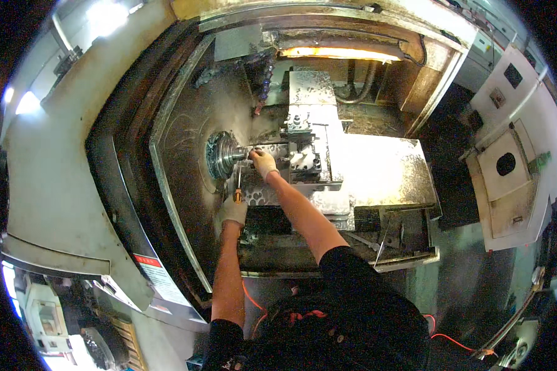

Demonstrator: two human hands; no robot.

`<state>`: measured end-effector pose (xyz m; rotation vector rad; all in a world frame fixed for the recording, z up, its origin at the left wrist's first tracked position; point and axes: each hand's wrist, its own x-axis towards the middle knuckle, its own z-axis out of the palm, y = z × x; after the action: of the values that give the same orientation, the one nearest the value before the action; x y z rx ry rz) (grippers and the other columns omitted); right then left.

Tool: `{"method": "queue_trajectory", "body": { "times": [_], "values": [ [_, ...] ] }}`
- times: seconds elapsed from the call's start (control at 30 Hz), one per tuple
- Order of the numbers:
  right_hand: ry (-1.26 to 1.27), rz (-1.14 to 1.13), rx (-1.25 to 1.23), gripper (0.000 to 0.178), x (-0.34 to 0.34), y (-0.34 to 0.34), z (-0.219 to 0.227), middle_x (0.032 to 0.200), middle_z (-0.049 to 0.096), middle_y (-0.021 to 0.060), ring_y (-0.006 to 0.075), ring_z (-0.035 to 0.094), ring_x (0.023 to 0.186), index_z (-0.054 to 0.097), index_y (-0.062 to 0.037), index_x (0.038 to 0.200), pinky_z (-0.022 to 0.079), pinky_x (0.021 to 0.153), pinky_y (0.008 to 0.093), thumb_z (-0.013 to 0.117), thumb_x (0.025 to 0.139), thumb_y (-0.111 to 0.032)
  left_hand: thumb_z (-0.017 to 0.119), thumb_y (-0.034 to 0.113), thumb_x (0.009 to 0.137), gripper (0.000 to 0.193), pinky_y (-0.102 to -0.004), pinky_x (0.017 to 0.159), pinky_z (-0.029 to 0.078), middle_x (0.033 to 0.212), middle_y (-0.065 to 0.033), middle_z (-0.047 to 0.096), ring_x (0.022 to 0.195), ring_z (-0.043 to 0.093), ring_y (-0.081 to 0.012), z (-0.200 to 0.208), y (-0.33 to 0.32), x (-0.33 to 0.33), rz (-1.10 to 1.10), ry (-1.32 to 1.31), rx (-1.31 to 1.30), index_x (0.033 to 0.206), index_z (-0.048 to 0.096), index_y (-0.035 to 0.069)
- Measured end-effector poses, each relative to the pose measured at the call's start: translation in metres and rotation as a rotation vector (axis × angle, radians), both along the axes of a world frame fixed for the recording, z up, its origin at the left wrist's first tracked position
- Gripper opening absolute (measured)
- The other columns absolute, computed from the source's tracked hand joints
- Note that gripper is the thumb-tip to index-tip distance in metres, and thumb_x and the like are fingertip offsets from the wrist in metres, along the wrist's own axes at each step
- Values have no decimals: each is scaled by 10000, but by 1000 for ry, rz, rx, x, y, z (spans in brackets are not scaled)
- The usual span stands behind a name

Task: The person operates a CNC lathe in a workshop, repeatedly picking up metal rings from a blue bin and placing them into the machine's chuck. They use a screwdriver to tighten the chuck and a metal rod to adjust internal components. The person opens and closes the machine's safety door between each cycle.

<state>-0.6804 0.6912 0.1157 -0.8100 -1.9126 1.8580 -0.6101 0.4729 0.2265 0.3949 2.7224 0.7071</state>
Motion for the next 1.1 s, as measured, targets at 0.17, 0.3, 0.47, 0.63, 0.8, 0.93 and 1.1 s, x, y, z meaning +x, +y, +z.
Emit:
{"method": "queue_trajectory", "body": {
  "times": [0.17,0.3,0.47,0.63,0.8,0.93,1.1],
  "values": [
    [193,-198,-352,311,30,-28,50,917,620,29,127,586,705,589,-61,1102,471,580,271,656,838,-212,545,269,826,395,-455,859,465,1103,-177,611,990,590,-363,15,-6,7,-91,-98,-189,1167,544,69],
    [241,-150,-271,245,30,-25,59,943,619,34,155,591,735,605,-41,1052,487,663,285,646,850,-174,547,230,816,369,-457,808,478,993,-180,626,912,604,-360,-6,-13,11,-78,-142,-143,1153,541,81],
    [297,-83,-510,259,30,-38,57,906,618,37,149,594,753,593,-35,1017,485,652,279,706,802,-125,553,250,809,369,-464,782,486,979,-210,623,899,606,-386,2,-33,36,-5,-41,65,1130,543,68],
    [326,-114,-278,409,32,-35,61,957,624,55,152,584,857,562,-41,1056,482,723,280,767,705,-86,595,268,777,465,-448,763,495,949,-204,637,869,622,-377,5,-53,64,-8,-16,69,1191,521,69],
    [261,-106,142,577,29,-27,58,1116,595,53,133,584,847,500,-60,1203,497,681,269,784,701,-93,610,274,778,485,-429,746,501,924,-185,642,849,628,-365,-7,-57,67,-31,0,153,1210,512,76],
    [231,-46,162,626,31,-25,69,1125,609,79,150,595,887,517,-83,1241,494,722,272,792,682,-131,612,254,794,314,-400,714,497,870,-163,636,803,625,-343,0,-73,98,-56,-16,324,1069,581,104],
    [15,-62,198,452,38,16,63,907,645,45,109,567,714,585,-56,1164,461,585,268,731,789,-261,646,151,760,298,-362,627,484,771,-140,621,709,630,-270,-10,-134,171,-350,-145,323,1036,595,50]
  ]
}}
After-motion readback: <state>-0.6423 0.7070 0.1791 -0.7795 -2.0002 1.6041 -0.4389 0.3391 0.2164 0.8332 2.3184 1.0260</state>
